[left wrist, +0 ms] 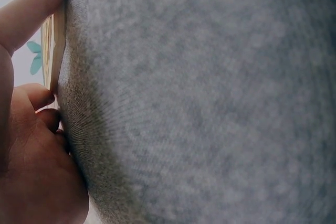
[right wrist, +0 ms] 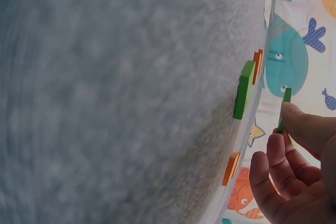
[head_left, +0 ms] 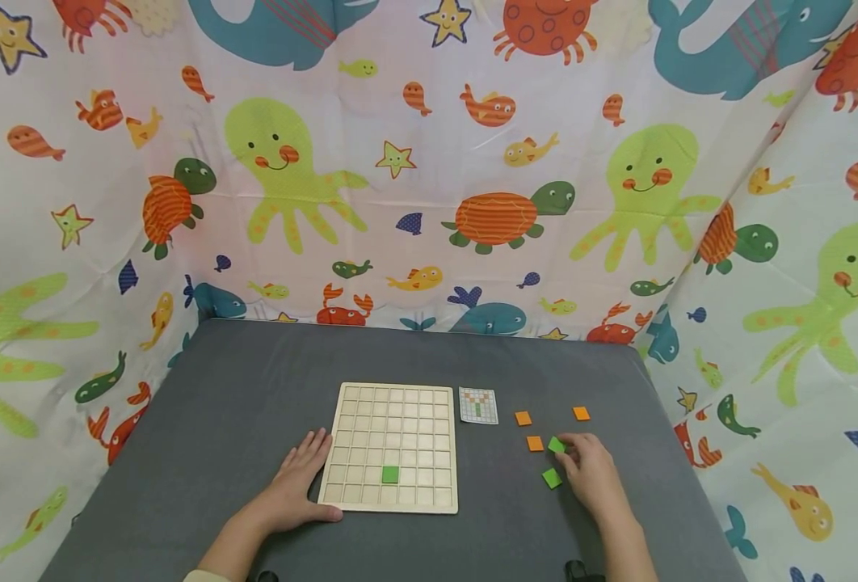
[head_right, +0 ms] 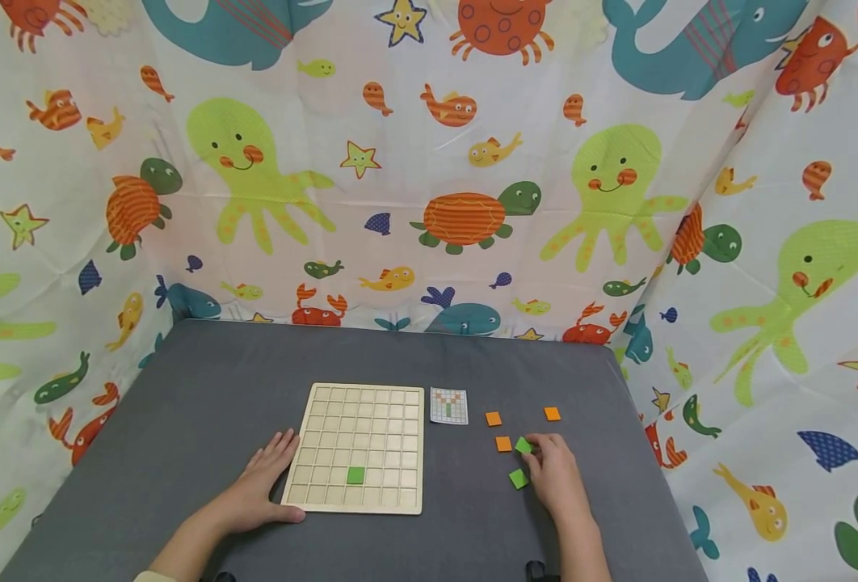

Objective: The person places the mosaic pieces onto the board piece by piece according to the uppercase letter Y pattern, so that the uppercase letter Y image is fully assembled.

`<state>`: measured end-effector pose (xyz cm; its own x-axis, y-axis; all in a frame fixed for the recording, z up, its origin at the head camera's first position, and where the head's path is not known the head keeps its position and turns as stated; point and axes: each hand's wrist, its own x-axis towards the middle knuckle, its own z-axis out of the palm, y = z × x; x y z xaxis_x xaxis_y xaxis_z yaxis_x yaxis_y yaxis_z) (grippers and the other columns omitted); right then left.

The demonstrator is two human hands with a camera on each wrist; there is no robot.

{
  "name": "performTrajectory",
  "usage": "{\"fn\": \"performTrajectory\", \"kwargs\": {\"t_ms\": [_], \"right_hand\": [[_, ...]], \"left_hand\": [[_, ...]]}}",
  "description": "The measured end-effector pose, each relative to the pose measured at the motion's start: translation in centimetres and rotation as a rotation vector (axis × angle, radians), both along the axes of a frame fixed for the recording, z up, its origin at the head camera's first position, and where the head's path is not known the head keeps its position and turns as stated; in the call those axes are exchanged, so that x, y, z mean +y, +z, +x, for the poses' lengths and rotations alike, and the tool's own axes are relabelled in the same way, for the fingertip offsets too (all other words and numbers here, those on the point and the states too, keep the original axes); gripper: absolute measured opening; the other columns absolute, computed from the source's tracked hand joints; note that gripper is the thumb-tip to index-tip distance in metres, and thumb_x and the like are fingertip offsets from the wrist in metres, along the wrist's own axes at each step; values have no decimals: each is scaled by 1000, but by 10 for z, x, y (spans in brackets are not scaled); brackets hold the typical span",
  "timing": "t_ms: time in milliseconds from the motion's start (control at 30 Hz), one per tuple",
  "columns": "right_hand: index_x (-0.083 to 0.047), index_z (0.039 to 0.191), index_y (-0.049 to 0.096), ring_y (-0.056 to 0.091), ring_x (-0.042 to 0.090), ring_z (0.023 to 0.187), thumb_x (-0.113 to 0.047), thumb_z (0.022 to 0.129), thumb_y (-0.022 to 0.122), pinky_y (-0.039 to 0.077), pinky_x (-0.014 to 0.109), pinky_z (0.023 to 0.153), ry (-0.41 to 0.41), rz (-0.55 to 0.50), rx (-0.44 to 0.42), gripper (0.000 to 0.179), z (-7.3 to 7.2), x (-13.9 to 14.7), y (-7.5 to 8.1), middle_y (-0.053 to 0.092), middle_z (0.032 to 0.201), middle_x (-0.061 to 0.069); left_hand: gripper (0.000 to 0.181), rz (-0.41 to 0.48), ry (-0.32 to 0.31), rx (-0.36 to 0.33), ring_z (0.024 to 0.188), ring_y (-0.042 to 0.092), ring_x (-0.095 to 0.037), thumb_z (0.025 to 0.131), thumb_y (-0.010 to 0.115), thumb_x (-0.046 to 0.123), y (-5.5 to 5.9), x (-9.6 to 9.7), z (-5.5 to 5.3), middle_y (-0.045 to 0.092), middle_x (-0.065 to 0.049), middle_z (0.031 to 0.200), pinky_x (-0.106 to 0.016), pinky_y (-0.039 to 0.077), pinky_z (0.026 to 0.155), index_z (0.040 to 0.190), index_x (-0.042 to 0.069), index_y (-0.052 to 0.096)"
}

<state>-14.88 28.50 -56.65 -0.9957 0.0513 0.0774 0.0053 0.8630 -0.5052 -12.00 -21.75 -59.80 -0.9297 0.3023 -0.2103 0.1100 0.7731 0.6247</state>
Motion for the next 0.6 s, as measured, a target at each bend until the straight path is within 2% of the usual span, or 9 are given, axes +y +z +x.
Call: {"fn": "performTrajectory", "kwargs": {"t_ms": [267, 333, 500, 600], "right_hand": [[-5, 119, 71, 60, 24, 90, -8, 91, 75, 53, 43, 75, 39, -11, 32, 29, 0, -13, 9, 63, 113, 14], [-6, 119, 71, 59, 24, 88, -8, 91, 74, 52, 41, 74, 50, -19, 31, 28, -1, -16, 10, 63, 112, 13], [-7, 118, 72, 60, 21, 86, -9, 91, 75, 53, 40, 74, 75, -36, 17, 27, -3, -27, 11, 63, 111, 12], [-8, 116, 73, 60, 20, 87, -10, 90, 76, 53, 38, 75, 88, -46, 16, 26, -5, -33, 10, 63, 112, 11]], "left_hand": [[135, 57, -9, 17, 157, -2, -38, 64, 84, 67, -7, -2, 2, 7, -17, 170, -64, 3, 121, 163, 7, 14], [134, 65, -5, 19, 156, -1, -40, 64, 85, 64, -6, -2, 3, 9, -19, 169, -65, 3, 121, 162, 6, 16], [132, 16, 2, -12, 156, 0, -40, 66, 85, 64, -1, -2, 1, 8, -17, 170, -62, 4, 122, 162, 7, 15], [131, 18, -1, -5, 156, 0, -40, 67, 86, 62, -1, -2, 0, 8, -17, 170, -62, 4, 122, 162, 6, 15]]}}
